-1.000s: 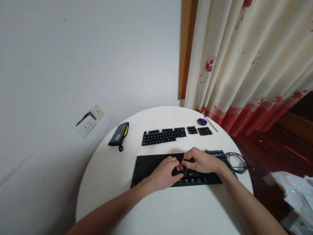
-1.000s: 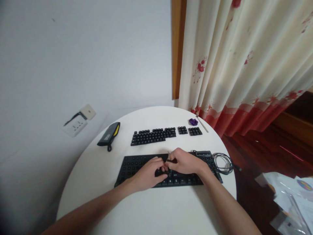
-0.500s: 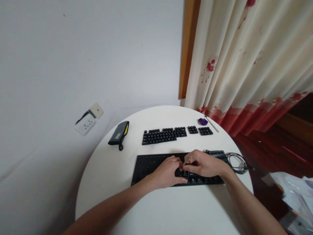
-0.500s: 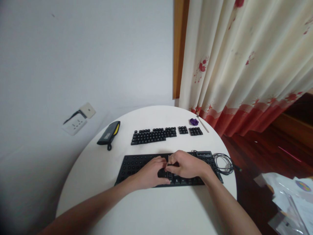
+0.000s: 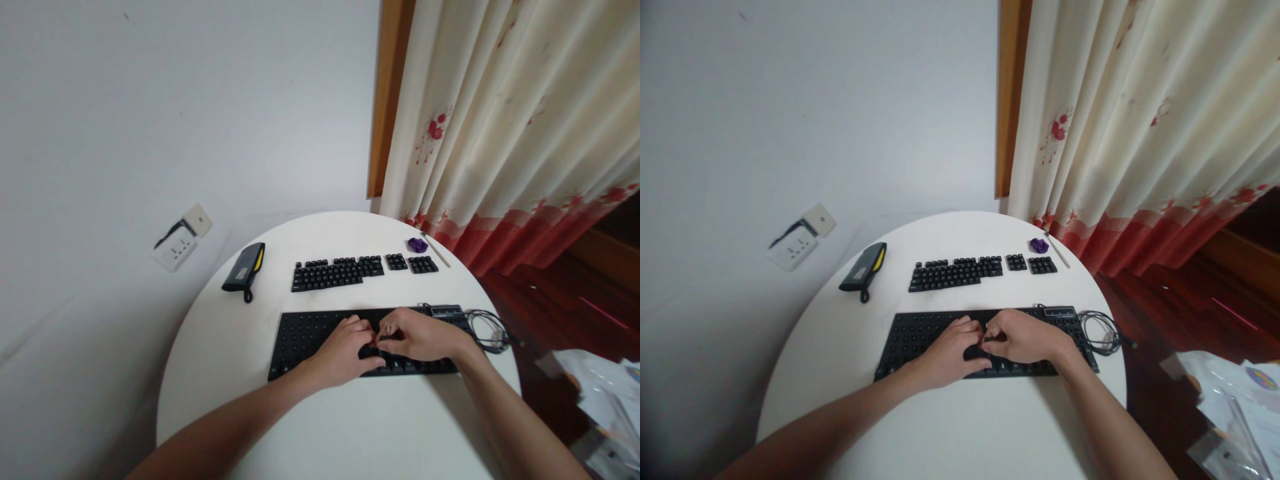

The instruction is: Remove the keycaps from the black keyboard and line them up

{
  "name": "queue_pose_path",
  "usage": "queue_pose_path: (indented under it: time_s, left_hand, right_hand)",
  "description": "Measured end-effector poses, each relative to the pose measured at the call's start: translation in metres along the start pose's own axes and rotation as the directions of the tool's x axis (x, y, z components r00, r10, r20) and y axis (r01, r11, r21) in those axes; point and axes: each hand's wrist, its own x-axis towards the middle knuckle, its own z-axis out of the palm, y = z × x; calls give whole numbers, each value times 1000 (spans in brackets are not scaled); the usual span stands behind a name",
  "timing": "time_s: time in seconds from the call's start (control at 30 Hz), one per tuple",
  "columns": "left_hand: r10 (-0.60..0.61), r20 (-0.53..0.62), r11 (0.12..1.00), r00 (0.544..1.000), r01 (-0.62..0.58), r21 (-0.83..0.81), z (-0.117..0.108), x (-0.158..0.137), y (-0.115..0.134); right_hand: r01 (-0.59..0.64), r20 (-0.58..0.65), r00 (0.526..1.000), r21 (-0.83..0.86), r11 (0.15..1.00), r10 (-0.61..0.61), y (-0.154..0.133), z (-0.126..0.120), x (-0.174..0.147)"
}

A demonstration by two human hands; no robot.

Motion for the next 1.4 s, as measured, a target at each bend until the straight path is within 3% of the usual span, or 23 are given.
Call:
queue_pose_path:
  time_s: [0.47, 0.67, 0.8, 0.87, 1.03, 1.13, 1.4]
  left_hand:
    - [-91, -94, 986, 991, 76, -149, 6, 4, -1]
    - [-124, -257, 956, 958, 46, -289, -1, -3, -1]
    - [-124, -396, 981, 910, 52, -188, -6, -6, -9]
    - [-79, -432, 995, 898, 45, -88, -9, -7, -11]
    - [110, -329, 975, 938, -37, 220, -16, -8, -6]
    - [115, -326, 954, 938, -13, 299, -18, -9, -3]
    - [112, -337, 940, 935, 10, 341, -15, -11, -2]
  right_hand:
    - [-6, -161, 987, -46, 999, -1, 1, 9, 16]
    - [27, -385, 922, -41, 999, -41, -4, 10, 19]
    - [64, -453, 890, 32, 997, -43, -3, 14, 23]
    - [85, -461, 887, 146, 986, -8, -2, 18, 27]
    - [81, -467, 874, 411, 908, 133, 4, 29, 34]
    - [51, -475, 861, 439, 897, 183, 6, 31, 35]
    - [42, -521, 838, 361, 932, 164, 7, 32, 37]
